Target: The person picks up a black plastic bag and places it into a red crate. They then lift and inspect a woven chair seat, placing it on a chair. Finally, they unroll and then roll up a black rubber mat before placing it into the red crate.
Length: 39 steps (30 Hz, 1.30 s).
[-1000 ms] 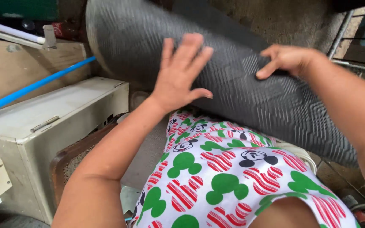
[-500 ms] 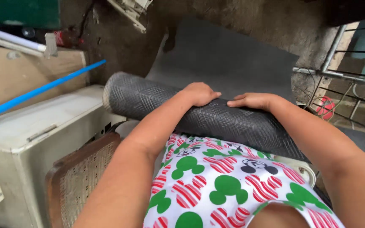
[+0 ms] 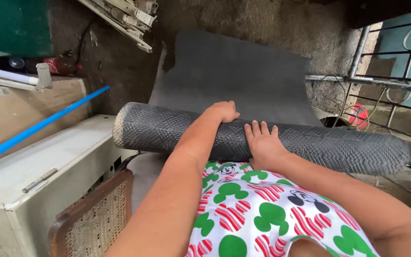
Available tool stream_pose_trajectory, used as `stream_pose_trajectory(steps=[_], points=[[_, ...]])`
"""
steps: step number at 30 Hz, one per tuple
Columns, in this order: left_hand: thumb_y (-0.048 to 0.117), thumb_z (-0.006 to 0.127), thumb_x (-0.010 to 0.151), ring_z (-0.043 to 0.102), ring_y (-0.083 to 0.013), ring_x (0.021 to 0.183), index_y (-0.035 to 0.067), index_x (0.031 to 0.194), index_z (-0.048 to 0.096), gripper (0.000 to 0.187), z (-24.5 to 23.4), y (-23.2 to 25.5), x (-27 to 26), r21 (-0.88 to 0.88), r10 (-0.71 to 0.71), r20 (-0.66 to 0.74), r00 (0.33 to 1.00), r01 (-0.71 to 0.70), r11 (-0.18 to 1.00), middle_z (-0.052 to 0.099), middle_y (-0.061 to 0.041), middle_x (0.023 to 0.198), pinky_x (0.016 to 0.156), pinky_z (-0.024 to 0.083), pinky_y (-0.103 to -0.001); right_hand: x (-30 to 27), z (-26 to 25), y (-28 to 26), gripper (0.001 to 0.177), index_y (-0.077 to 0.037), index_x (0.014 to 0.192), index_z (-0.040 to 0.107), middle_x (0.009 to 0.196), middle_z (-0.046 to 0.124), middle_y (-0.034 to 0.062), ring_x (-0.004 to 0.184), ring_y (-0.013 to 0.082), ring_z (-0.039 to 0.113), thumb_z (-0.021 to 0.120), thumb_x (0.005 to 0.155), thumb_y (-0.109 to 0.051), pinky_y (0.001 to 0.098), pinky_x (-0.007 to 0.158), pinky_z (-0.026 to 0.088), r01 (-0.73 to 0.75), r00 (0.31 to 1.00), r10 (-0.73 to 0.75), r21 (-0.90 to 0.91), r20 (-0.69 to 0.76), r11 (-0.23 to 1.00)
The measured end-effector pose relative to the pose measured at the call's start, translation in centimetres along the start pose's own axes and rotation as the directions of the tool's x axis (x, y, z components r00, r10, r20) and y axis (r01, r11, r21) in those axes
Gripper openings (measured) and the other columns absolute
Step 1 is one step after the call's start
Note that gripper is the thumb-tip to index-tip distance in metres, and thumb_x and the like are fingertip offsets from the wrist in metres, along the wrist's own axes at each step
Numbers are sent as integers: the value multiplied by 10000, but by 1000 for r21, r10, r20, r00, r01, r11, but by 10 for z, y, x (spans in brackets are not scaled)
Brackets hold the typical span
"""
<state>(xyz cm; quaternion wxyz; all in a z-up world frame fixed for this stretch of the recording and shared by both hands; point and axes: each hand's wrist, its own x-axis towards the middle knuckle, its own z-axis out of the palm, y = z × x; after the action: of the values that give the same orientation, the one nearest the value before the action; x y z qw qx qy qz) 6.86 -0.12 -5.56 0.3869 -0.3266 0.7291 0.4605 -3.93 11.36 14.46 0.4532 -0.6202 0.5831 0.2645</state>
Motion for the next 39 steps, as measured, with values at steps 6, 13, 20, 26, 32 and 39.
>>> stream_pose_trajectory(steps=[6,13,20,26,32,39], points=[[467,563,976,656,-331,1181,93,1188,716,456,-1,-11,-1,-2,37,-205,978,-38,999,729,-133,1211,1001,514,-458,15,3,-2,1279,39,1553,143,1603,203,278,1492,460,208,927,654,-422,647,1168,218,-39,999,39,21,-11,999],[512,463,1042,633,-339,1200,98,1132,724,497,-32,0,-31,88,101,-215,971,-84,993,705,-155,1227,1058,451,-508,47,16,37,839,-24,1313,542,1164,691,183,1141,364,641,878,608,-332,455,987,512,127,959,-73,188,-273,974],[283,702,923,435,-379,1453,96,1203,681,337,-94,-12,-150,131,232,-933,276,-340,931,544,-160,1456,1204,323,-506,71,-60,102,760,-60,1123,701,1038,726,199,1053,397,680,943,514,-445,492,904,544,-69,942,129,198,-311,978],[435,586,1069,320,-373,1550,77,1595,275,709,-67,-50,-171,-604,-683,-716,144,-620,502,294,-166,1671,1260,289,-524,38,-117,145,668,-3,1156,761,1076,808,144,1029,277,742,939,541,-194,381,937,541,1,974,143,635,-175,772],[814,312,847,312,-453,1459,252,1615,226,955,-31,-35,-143,-714,-388,-169,906,-384,-586,283,-87,1659,1079,297,-749,13,-128,148,618,18,1106,771,1042,814,110,970,243,735,914,510,-62,370,898,549,83,990,40,787,-135,611],[526,451,1069,447,-379,1414,107,1544,453,634,-36,-44,-121,-496,-187,-679,710,-631,-596,488,-138,1540,1159,415,-577,21,-120,142,570,81,1054,769,1016,808,125,921,240,736,879,504,-20,364,849,573,199,974,-176,900,-140,388]])
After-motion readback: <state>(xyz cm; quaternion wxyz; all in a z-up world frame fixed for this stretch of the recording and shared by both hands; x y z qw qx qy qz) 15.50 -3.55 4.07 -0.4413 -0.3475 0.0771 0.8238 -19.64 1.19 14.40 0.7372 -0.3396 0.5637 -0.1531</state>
